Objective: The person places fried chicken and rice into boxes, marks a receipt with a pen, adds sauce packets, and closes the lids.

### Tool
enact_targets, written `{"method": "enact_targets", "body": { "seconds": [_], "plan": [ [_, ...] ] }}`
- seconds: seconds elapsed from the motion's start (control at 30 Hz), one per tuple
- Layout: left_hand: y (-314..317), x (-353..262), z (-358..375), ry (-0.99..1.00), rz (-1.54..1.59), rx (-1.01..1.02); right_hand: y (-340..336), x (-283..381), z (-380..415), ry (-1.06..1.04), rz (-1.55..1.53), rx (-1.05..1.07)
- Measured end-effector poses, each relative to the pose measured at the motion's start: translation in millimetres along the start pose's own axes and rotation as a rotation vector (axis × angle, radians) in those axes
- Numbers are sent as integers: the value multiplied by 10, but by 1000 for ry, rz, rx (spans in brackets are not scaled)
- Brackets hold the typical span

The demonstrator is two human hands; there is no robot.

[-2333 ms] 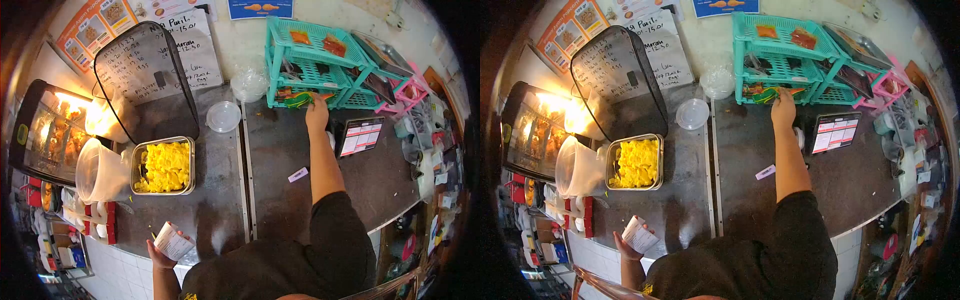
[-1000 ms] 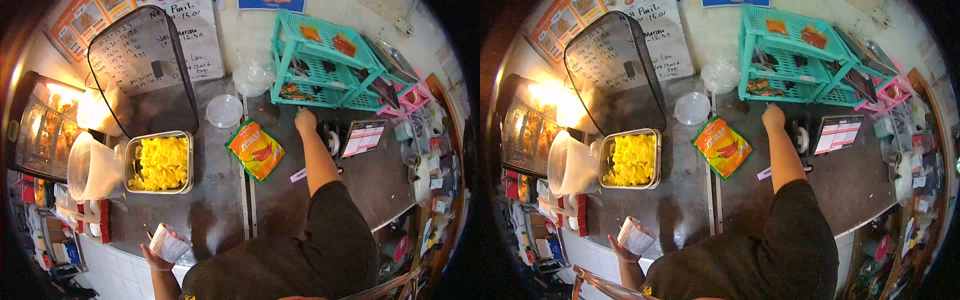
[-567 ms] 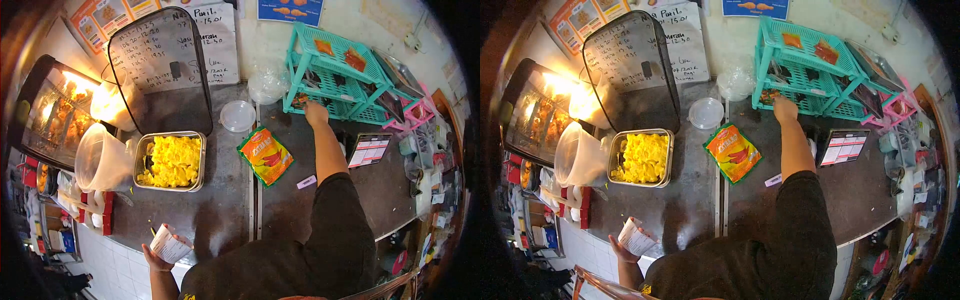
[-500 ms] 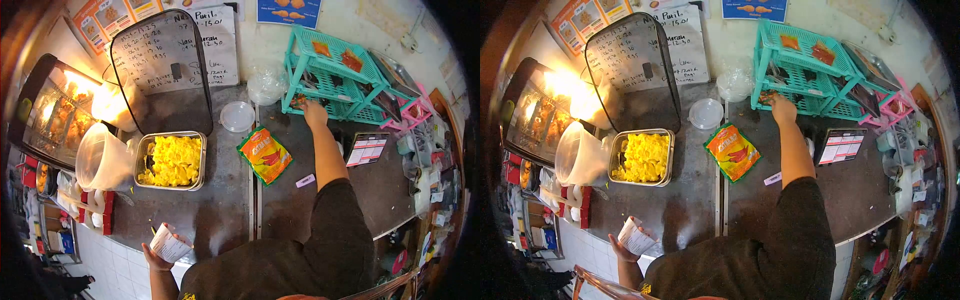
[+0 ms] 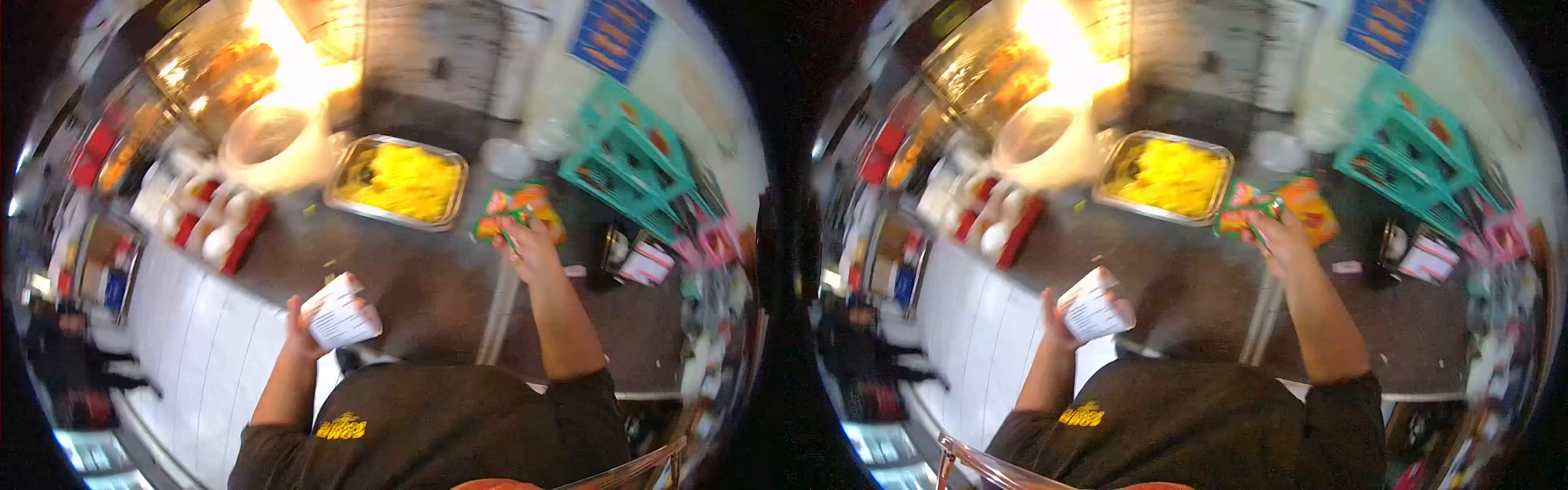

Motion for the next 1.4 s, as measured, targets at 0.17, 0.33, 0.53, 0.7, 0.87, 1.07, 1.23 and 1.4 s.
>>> {"method": "enact_targets", "body": {
  "seconds": [0.17, 0.33, 0.53, 0.7, 0.87, 1.07, 1.23, 1.4],
  "plan": [
    [-521, -689, 657, 77, -68, 31, 1164, -1251, 109, 263, 287, 211],
    [-935, -1669, 1351, 125, -293, -39, 2596, -1763, -107, 304, 395, 343],
    [-950, -2658, 1922, 394, -1482, -120, 3872, -2202, -447, 268, 344, 416],
    [-872, -3055, 2142, 221, -1632, -278, 4317, -2497, -562, 332, 370, 423],
    [-1280, -3170, 2378, 223, -1333, -256, 4703, -2522, -531, 391, 346, 348],
    [-1575, -3150, 2519, 360, -577, -234, 5139, -2403, -959, 94, 627, 451],
    [-1648, -3129, 2554, 418, -504, -199, 5452, -2407, -1162, -245, 1186, 489],
    [-1680, -3106, 2531, 405, -430, -240, 5753, -2334, -1181, -604, 1391, 478]
  ]
}}
Point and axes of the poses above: each hand's wrist, its own z-axis away from the middle knuckle, its own y-axis out of the palm, x = y × z, the point moved 3 cm from there along -z, towards the middle knuckle, and after that the axes turned 2 degrees about z, right-handed, at the moved point
